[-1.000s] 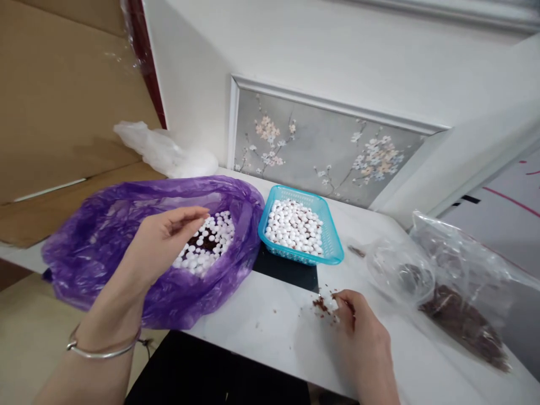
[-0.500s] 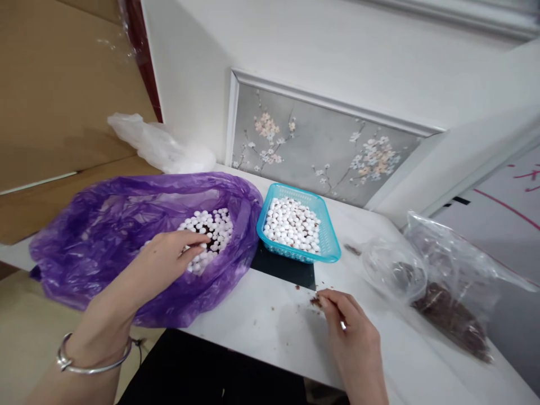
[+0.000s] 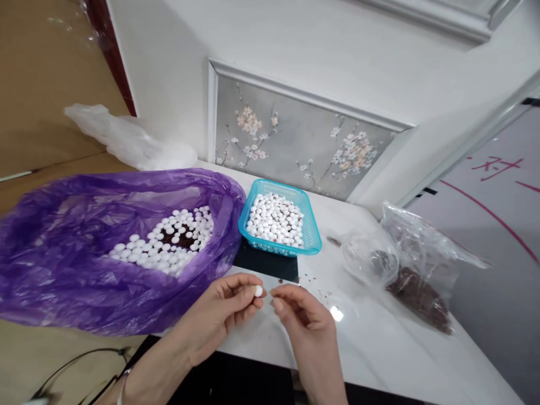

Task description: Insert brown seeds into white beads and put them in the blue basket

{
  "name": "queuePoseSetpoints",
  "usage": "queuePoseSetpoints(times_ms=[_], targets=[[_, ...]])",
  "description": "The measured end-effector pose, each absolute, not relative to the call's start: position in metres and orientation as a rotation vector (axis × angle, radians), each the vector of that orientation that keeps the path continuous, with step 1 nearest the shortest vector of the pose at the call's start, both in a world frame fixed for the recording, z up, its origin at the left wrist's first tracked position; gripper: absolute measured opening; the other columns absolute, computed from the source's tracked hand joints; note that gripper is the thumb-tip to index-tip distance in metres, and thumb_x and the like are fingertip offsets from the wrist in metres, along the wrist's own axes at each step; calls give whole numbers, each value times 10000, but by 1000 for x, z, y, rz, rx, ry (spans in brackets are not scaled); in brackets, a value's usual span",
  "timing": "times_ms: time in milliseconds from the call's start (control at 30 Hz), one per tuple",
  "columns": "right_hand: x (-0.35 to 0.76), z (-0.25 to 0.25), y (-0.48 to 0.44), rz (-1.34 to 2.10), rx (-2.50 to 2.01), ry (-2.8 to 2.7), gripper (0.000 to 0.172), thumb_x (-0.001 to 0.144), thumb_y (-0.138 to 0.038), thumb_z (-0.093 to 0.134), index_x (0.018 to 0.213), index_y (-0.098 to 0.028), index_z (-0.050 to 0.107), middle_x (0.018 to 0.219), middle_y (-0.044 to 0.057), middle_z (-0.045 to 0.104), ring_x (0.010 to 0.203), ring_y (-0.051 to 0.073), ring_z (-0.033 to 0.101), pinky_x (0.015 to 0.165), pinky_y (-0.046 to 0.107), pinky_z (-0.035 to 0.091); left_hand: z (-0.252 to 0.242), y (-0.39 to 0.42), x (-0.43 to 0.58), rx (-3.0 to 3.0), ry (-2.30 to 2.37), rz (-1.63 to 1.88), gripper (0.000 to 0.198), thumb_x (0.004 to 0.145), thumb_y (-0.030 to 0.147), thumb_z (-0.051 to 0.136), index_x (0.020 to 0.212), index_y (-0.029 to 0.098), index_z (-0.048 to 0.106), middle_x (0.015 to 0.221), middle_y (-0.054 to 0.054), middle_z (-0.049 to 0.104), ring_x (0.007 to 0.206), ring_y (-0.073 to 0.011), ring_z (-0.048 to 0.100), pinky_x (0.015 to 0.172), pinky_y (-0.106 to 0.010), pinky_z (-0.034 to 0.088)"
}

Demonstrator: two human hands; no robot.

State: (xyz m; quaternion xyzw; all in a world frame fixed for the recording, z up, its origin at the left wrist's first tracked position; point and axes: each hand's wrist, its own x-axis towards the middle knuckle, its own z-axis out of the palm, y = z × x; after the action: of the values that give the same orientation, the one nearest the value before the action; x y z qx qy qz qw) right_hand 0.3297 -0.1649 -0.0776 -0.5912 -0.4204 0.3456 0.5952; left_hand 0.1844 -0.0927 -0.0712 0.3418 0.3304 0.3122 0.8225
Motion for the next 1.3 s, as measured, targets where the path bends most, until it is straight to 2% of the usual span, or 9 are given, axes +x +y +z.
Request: queuePoseSetpoints(times_ms=[133,267,467,900,1300], targets=[[324,-80,-160,931,-1192,-983,82,807,-192,676,831,-250,728,928,13,700,894,163,644,807,271,517,-78,-91,185,689,677,681,117,735,230,773,832,171,742,756,11,674,695,-53,615,694,-114,509],[322,-87,-158,929,-1205,-939,69,803,-195,692,809,-250,733,993,14,664,966,162,615,806,247,507,-80,-91,182,665,662,709,100,752,213,758,833,155,750,778,-5,681,718,-56,615,727,-111,511],[318,-89,-162,1013,-1115,-836,35,813,-223,698,825,-254,690,928,-17,657,811,127,625,756,253,515,-79,-94,180,649,640,703,92,755,225,754,814,157,738,760,-9,671,690,-64,614,701,-122,507],[310,-78,-160,909,-1155,-1003,93,836,-221,652,744,-230,661,790,-14,598,792,130,563,730,230,467,-77,-96,183,787,600,730,175,794,320,706,737,154,705,668,10,559,602,-73,453,596,-172,396],[307,-76,-162,951,-1148,-1019,113,863,-246,617,755,-212,618,792,-2,578,778,153,586,739,284,469,-81,-98,183,860,697,738,178,736,348,752,746,171,742,691,-10,608,640,-105,475,629,-214,389]])
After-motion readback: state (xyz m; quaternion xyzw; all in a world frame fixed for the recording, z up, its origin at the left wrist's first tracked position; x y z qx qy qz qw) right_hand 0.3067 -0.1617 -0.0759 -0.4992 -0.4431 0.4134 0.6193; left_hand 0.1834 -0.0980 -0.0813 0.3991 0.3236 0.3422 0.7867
